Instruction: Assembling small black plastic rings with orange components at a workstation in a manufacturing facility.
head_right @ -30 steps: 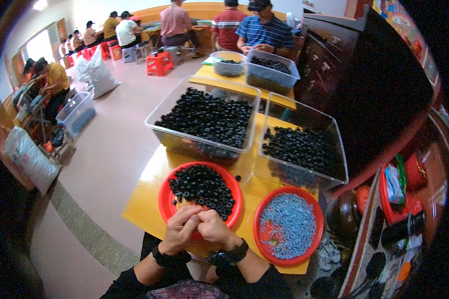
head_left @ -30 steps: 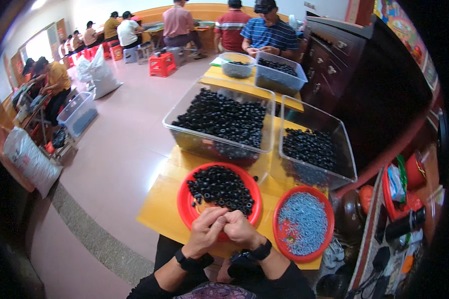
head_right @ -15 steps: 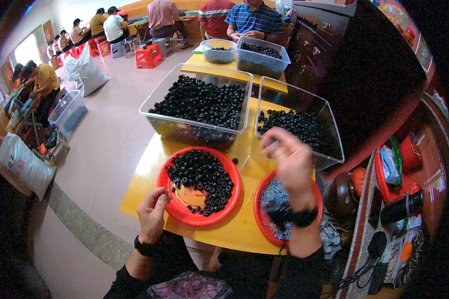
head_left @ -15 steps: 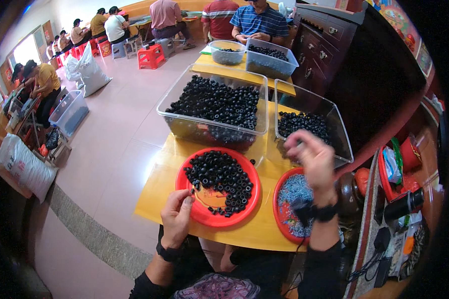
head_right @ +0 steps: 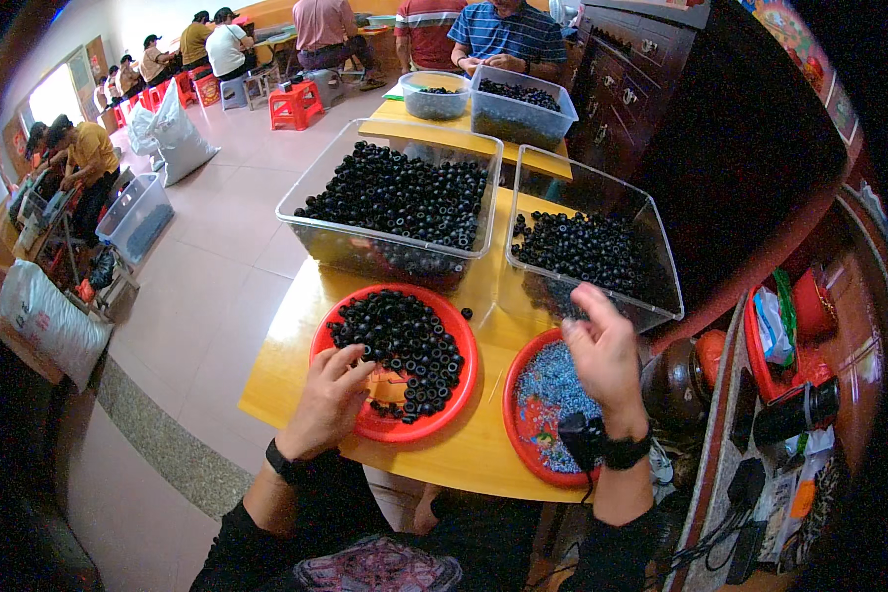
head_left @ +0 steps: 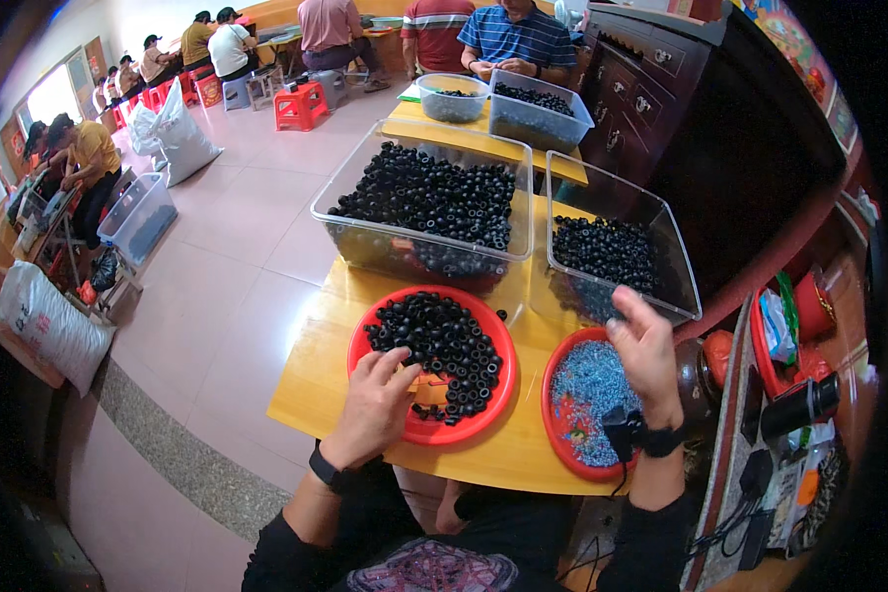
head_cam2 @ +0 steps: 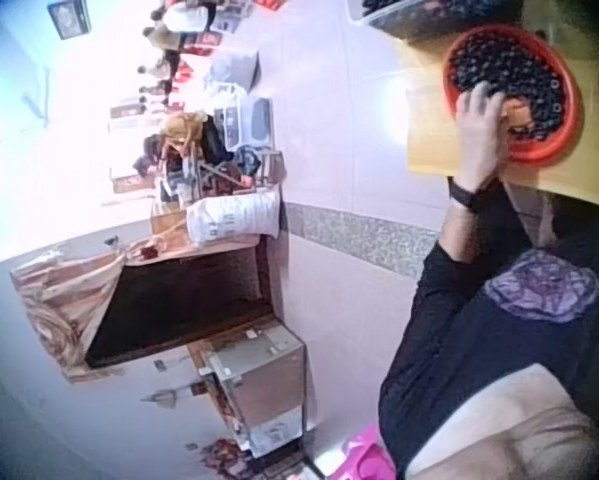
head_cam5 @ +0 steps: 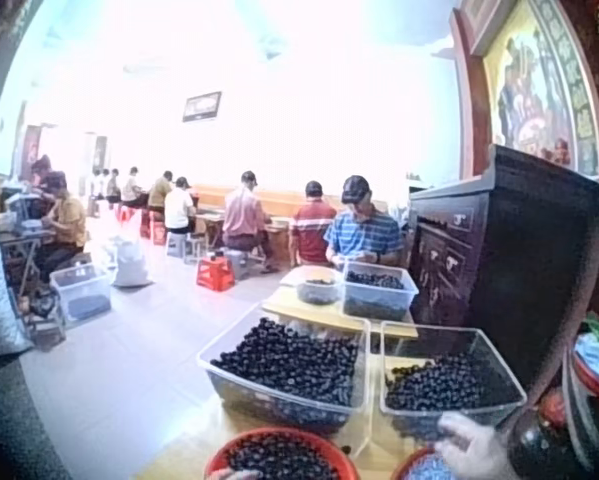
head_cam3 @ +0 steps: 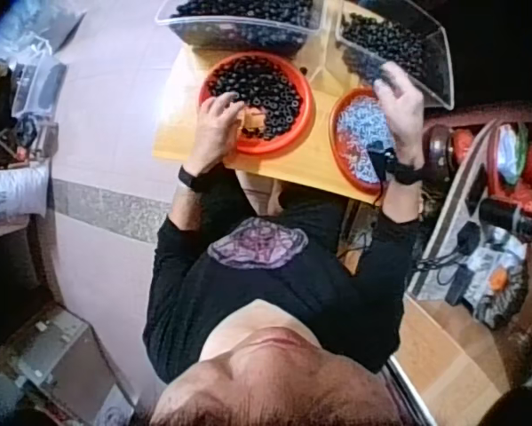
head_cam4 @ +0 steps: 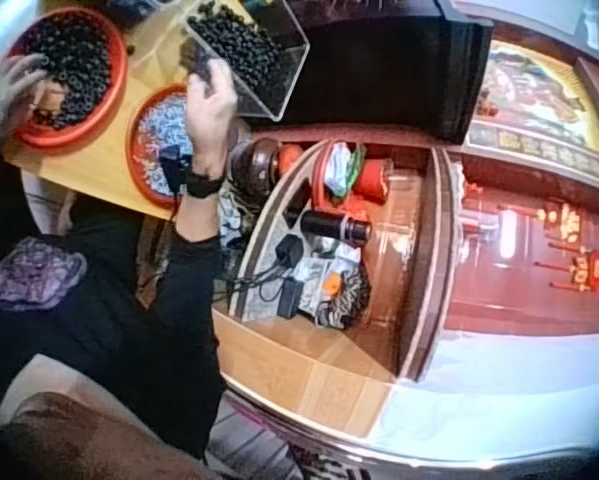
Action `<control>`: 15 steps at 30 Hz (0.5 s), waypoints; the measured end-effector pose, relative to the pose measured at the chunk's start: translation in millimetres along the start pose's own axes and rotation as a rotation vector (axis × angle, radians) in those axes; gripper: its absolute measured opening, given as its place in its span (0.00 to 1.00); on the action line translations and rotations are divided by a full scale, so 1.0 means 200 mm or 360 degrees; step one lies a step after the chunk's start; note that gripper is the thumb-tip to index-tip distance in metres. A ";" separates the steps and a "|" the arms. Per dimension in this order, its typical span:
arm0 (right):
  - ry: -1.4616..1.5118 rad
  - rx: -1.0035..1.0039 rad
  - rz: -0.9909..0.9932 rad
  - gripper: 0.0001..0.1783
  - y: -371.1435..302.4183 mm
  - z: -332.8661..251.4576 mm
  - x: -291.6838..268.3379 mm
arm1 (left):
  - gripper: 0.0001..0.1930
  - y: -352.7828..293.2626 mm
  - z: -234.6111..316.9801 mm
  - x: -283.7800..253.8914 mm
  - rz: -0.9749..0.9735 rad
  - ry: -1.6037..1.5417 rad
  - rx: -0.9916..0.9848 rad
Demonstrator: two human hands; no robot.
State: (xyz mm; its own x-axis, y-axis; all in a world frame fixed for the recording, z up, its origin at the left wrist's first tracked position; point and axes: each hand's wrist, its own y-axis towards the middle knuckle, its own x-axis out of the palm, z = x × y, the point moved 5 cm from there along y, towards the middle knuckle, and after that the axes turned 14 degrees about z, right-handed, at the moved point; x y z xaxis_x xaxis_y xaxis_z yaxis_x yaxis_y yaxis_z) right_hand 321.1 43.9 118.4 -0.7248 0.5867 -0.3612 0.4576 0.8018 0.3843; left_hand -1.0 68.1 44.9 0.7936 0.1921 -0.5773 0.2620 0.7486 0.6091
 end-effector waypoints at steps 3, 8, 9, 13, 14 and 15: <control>-0.0139 -0.0084 -0.0121 0.21 -0.12 -0.03 0.05 | 0.19 0.00 -0.02 0.10 -0.0148 0.0315 0.0237; -0.0201 -0.0179 -0.0282 0.20 -0.27 -0.08 0.08 | 0.16 -0.04 -0.03 0.09 -0.0380 0.0219 0.0126; -0.0218 -0.0215 -0.0312 0.20 -0.30 -0.09 0.09 | 0.15 -0.07 -0.03 0.08 -0.0468 0.0180 0.0107; -0.0210 -0.0098 -0.0297 0.19 -0.36 -0.10 0.05 | 0.15 -0.08 -0.07 -0.05 0.0202 -0.0106 0.0014; -0.0208 -0.0088 -0.0300 0.19 -0.37 -0.09 0.03 | 0.15 -0.08 -0.06 -0.07 0.0193 -0.0104 0.0010; -0.0278 -0.0155 -0.0275 0.18 -0.38 -0.07 0.01 | 0.14 -0.07 -0.08 -0.09 0.0215 -0.0081 -0.0040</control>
State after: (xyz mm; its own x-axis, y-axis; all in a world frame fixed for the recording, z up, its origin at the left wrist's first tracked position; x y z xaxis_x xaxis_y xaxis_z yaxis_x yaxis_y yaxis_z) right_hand 276.9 -16.9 100.0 -0.6841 0.4596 -0.5663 0.2772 0.8820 0.3810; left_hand -27.4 63.4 38.3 0.8479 0.2601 -0.4620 0.1375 0.7338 0.6654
